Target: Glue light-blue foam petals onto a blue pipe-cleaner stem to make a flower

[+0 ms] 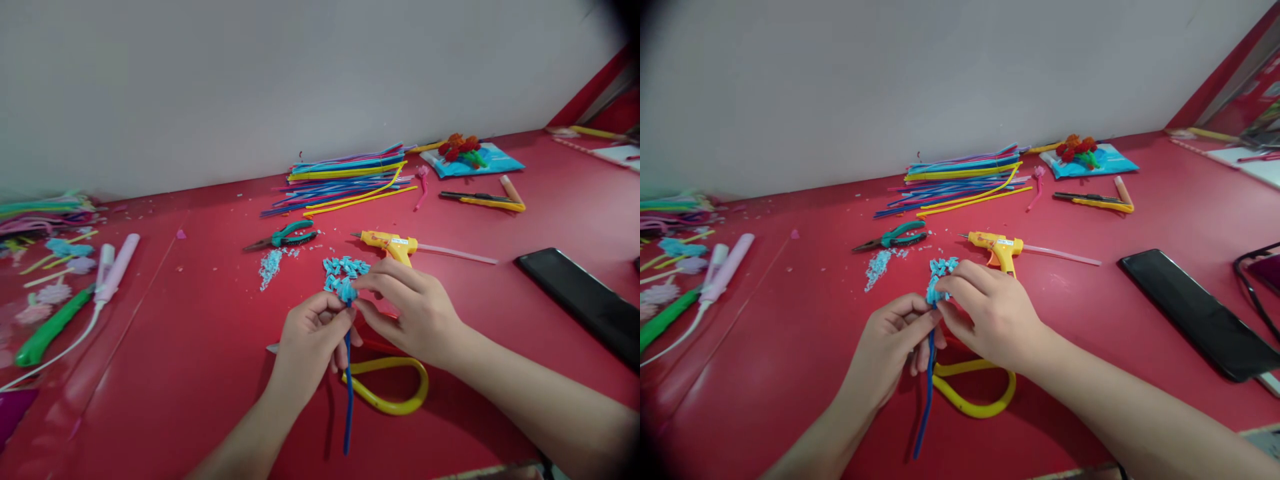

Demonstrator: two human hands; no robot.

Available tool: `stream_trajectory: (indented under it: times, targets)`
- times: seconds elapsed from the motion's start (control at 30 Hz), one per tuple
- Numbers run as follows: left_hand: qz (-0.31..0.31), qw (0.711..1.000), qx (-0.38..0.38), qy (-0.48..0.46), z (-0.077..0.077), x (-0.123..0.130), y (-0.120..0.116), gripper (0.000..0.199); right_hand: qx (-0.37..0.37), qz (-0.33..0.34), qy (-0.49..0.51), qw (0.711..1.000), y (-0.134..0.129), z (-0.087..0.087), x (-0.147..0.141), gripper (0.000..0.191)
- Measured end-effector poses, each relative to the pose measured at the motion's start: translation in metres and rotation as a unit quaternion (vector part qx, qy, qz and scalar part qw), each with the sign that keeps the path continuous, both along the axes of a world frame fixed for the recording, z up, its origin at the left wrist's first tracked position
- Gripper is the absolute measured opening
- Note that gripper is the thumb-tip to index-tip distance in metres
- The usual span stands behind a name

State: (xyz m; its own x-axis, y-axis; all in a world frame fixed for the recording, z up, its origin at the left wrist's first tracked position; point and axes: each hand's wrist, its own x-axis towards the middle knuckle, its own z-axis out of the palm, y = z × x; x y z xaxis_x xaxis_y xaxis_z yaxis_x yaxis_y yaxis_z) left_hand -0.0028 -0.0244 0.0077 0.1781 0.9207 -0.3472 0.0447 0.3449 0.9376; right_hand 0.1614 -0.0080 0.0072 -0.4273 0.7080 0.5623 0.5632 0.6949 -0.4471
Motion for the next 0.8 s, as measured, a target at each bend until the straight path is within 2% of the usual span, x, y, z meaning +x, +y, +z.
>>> stream_trajectory:
  times: [0.43, 0.63, 0.8]
  targets:
    - [-0.001, 1.0, 0.01, -0.012, -0.0002, 0.0, -0.0011, 0.019, 0.007, -0.013, -0.007, 1.0, -0.0007, -0.0029, -0.0018, 0.014]
    - [0.007, 1.0, 0.019, -0.006, 0.0004, 0.0001, -0.0006, 0.019, 0.006, -0.006, 0.029, 1.0, -0.0016, -0.0037, -0.0017, 0.015]
    - [0.0, 1.0, 0.019, 0.001, 0.0012, 0.0004, -0.001, 0.019, 0.018, -0.018, 0.009, 1.0, -0.0021, -0.0052, -0.0014, 0.019]
